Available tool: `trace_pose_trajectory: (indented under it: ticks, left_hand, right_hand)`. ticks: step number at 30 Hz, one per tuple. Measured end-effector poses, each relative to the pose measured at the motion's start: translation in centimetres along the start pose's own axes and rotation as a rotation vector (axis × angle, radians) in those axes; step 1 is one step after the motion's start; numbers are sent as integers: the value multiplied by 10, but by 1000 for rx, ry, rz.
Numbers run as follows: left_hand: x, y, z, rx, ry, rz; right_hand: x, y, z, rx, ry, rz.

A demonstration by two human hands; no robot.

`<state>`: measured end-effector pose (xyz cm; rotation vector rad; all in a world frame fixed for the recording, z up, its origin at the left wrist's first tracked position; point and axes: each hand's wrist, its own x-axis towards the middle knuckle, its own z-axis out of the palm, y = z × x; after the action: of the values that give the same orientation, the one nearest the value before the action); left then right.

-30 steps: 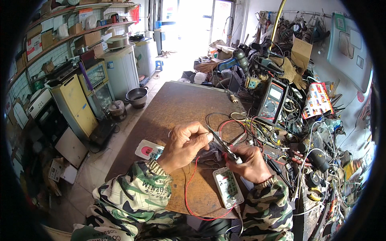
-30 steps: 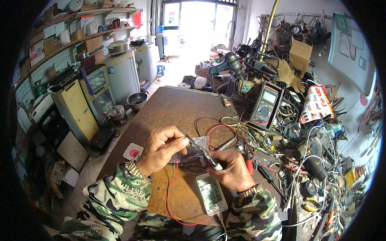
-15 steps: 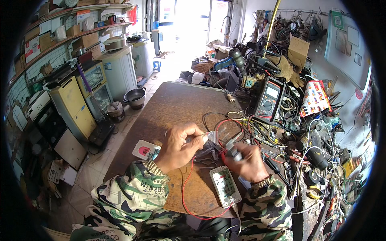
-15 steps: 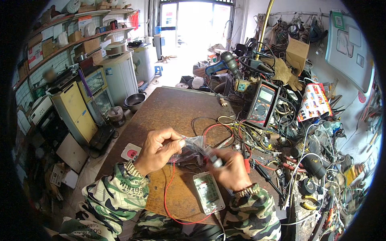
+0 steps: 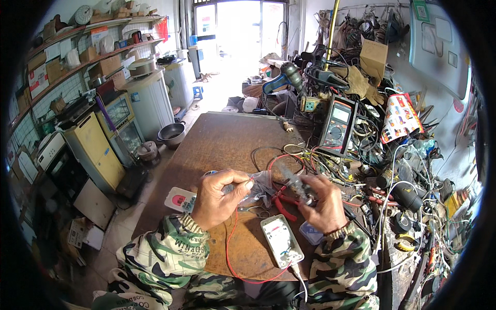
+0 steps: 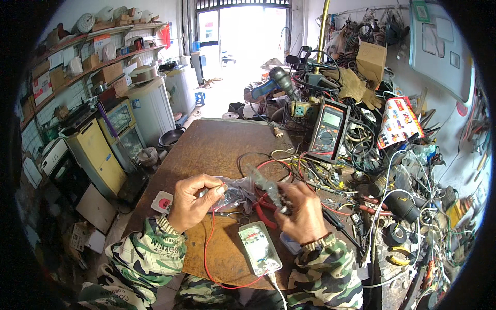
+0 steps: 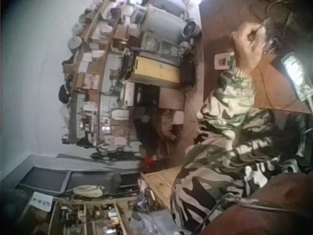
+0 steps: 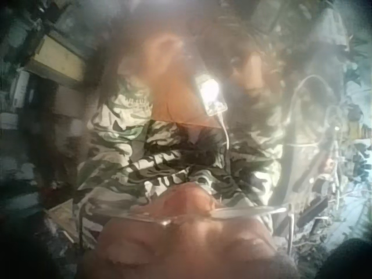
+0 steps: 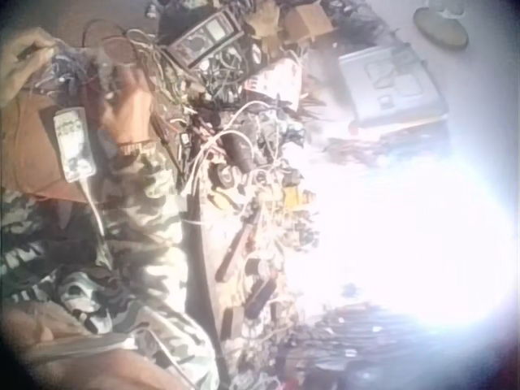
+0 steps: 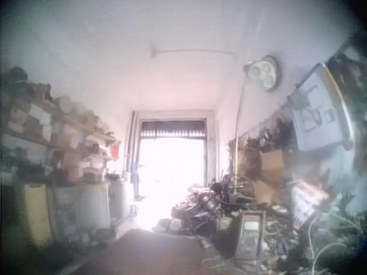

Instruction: The person solders wires to a green circuit board using a soldering iron and solder. They then use wire cutters to trim the excess wire and inspect the connections. The person continues to solder additional points on the board.

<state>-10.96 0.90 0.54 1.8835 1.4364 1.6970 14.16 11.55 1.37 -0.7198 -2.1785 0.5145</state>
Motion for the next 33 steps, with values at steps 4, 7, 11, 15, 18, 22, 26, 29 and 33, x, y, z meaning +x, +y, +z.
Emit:
trace_pose_trajectory:
  ticks: [4, 7, 11, 15, 18, 22, 26, 29, 33]
  left_hand:
    - [-1, 2, 1, -50, 11, -52]
    - [-1, 3, 3, -78, 67, -55]
    - [-1, 2, 6, -49, 45, -7]
    - [-3, 3, 6, -33, 16, -40]
    - [-3, -1, 5, -18, -17, 23]
    - [-5, -1, 6, -70, -9, 12]
    - [-5, 1, 6, -57, -11, 6]
    - [-5, 0, 7, -44, -1, 19]
    - [-5, 5, 9, -124, 10, -68]
  right_hand:
    - [-3, -12, 12, 46, -73, -74]
    - [-4, -9, 16, 44, -102, -109]
    - [-7, -10, 17, -4, -106, -139]
    - [-8, -13, 18, -44, -97, -171]
    - [-9, -14, 19, -56, -85, -180]
    - [-9, -14, 20, -48, -77, -182]
    - [-10, -14, 19, -42, -80, -176]
    - [-9, -14, 19, -74, -75, -194]
    - [-10, -11, 21, -26, -76, -179]
